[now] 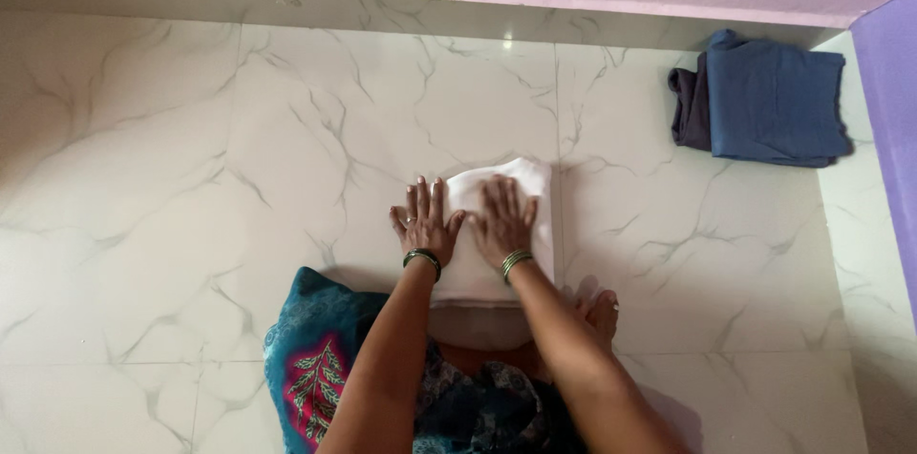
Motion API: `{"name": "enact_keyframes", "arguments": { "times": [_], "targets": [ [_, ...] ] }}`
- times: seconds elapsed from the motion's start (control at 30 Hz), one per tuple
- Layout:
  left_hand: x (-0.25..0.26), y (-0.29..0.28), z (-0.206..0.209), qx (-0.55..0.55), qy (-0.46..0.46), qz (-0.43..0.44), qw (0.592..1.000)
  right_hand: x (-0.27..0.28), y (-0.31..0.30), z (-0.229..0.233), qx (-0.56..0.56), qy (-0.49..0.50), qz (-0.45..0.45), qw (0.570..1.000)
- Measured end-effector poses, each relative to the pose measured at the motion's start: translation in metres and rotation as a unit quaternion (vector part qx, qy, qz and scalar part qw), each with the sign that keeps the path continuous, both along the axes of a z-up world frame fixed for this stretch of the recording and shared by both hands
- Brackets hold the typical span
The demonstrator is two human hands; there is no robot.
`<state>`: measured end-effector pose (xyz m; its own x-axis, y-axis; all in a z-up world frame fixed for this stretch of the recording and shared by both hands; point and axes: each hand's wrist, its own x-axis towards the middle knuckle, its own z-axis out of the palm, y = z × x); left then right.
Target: The person folds a white shirt and places it on a shelf. Then the person folds a pair of white trousers on the floor.
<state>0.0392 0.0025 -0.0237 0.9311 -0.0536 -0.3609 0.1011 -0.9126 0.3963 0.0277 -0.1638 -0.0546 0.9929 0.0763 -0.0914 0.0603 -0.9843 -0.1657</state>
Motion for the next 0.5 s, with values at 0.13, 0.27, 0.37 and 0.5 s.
{"name": "enact_keyframes", "arguments": {
  "times": [0.13, 0.27, 0.37, 0.5],
  "targets": [
    [0.0, -0.003, 0.006, -0.003, -0.001, 0.014, 1.0, 0.017, -0.03, 0.011, -0.018, 0.04, -0.054, 0.998],
    [-0.001, -0.005, 0.007, -0.006, -0.011, 0.024, 1.0, 0.013, -0.037, 0.014, -0.025, 0.03, -0.087, 0.995],
    [0.0, -0.004, 0.004, -0.012, -0.011, 0.03, 0.999, -0.005, -0.037, 0.009, 0.001, 0.023, -0.127, 0.992],
    [0.0, -0.006, -0.003, -0.007, -0.018, 0.03, 0.999, -0.043, -0.048, -0.002, -0.006, 0.043, -0.134, 0.99]
  ]
}}
